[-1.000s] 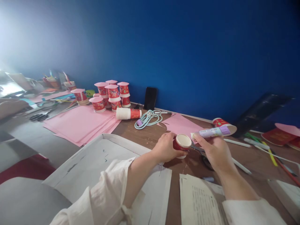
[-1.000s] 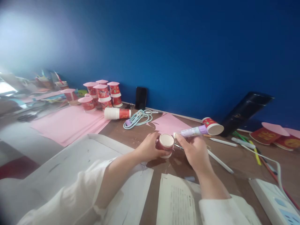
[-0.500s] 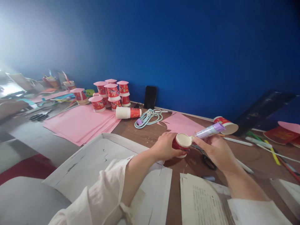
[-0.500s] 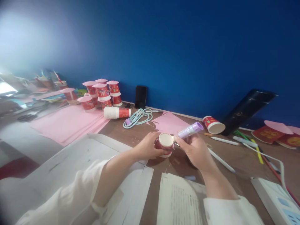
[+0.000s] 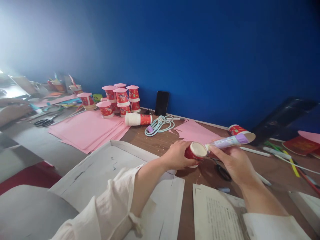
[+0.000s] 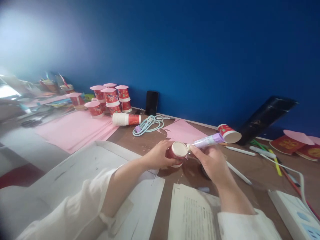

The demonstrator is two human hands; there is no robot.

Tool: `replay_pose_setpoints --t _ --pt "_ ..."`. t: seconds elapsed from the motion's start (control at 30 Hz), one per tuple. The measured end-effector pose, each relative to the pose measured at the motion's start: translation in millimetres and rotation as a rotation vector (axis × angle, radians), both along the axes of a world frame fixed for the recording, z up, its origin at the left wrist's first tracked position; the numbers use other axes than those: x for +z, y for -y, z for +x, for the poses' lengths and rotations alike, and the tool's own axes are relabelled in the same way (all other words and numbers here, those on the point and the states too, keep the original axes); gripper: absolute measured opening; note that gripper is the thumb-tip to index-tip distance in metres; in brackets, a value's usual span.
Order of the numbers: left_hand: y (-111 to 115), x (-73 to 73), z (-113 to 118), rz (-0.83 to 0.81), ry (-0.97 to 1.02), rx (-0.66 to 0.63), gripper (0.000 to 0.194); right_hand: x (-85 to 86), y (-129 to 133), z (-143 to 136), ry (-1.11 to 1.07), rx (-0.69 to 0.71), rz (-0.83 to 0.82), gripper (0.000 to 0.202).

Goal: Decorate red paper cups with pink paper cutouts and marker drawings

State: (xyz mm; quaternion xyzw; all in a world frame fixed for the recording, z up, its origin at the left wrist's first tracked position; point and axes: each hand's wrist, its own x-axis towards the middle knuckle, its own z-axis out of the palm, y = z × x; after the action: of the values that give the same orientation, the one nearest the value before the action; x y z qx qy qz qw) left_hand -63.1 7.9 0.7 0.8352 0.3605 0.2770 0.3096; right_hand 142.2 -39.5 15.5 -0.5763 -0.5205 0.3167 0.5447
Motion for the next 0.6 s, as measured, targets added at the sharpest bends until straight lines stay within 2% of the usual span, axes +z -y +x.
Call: replay_pose_setpoints --t 0.1,0.23,0.37,0.47,0.6 --pt "-1.1 0.5 -0.9 -0.029 0.006 -0.025 0.053 -0.6 0.0 1.4 0.148 0.094 0.005 0.025" --pt "-2.3 -0.5 -1.6 -0.034 0.032 -0.054 0.047 -6.4 -1.9 5.5 0.199 0.122 0.034 0.024" --pt "-2.1 0.3 -2.0 -0.035 0.035 -0.054 0.049 -9.3 -2.1 8.8 0.275 0.066 0.001 0.026" --pt "-2.1 0.8 -2.0 -0.032 0.032 -0.058 0.051 -6.1 0.1 9.0 0.211 -0.001 -0.03 0.029" --pt "-2.3 0.0 -1.7 -0.041 0.044 -0.065 0.05 -1.6 1.6 5.5 0.169 0.021 0.032 0.026"
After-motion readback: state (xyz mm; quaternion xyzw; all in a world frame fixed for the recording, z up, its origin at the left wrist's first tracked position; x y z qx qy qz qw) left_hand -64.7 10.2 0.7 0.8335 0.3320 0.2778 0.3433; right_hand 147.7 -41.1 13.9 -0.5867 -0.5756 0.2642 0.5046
